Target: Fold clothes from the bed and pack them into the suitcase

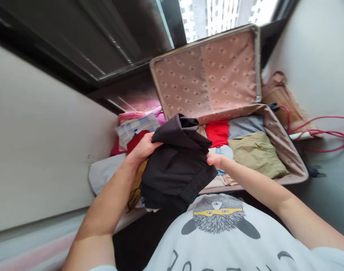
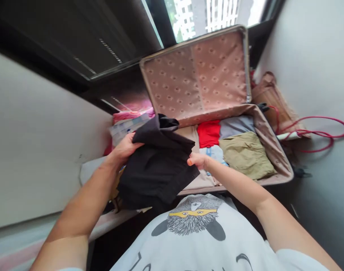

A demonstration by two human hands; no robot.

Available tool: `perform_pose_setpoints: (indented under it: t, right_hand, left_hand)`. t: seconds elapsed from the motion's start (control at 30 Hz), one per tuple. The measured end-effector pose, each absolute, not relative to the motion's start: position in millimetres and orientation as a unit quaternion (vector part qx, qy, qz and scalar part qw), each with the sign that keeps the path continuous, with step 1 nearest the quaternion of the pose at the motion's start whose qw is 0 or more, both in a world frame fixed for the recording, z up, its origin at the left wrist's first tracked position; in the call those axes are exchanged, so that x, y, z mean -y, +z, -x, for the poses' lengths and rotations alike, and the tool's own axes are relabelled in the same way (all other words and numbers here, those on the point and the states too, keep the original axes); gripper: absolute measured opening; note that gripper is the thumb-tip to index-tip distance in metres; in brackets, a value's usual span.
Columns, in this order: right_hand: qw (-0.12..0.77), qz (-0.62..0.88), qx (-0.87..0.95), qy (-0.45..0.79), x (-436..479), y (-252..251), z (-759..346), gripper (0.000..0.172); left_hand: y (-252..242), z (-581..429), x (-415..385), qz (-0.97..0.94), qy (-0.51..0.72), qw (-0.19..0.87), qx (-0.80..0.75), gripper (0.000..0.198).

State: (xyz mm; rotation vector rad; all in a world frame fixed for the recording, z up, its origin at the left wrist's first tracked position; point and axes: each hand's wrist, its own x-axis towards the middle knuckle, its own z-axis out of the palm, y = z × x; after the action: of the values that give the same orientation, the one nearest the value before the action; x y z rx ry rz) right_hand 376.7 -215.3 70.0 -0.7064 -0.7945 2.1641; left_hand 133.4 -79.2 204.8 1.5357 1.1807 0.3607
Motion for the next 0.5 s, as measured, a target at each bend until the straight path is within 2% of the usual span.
perform_pose_setpoints:
  t: [0.07, 0.1, 0.27, 0.37, 0.5]
  right_hand:
    - [0.351, 0.309, 0.207, 0.859, 252.8, 46.3, -405.6, 0.074]
    - [0.359, 0.323, 0.17, 0.859, 270.4, 36.4, -418.4, 0.068]
    - [0.438, 0.376, 0.051, 0.815, 334.5, 7.7, -482.2, 0.061]
    - [0.461, 0.402, 0.029, 0.79, 360.9, 1.5, -523.6, 0.051]
    - [0.469, 0.439, 0.045, 0.765, 375.4, -12.6, -581.5, 0.04]
  left_hand:
    - [158.5, -183.0, 70.3, -0.641, 0.063, 0.601, -0.474, 0.069]
    - [135.7, -206.5, 67.0, -0.643, 0.017, 0.616, -0.456, 0.07]
    - [48.7, -317.4, 63.0, -0.668, -0.118, 0.643, -0.354, 0.058]
    - [30.5, -378.6, 64.6, -0.644, -0.18, 0.674, -0.313, 0.057]
    - [30.3, -458.7, 52.5, -0.621, -0.225, 0.706, -0.258, 0.061]
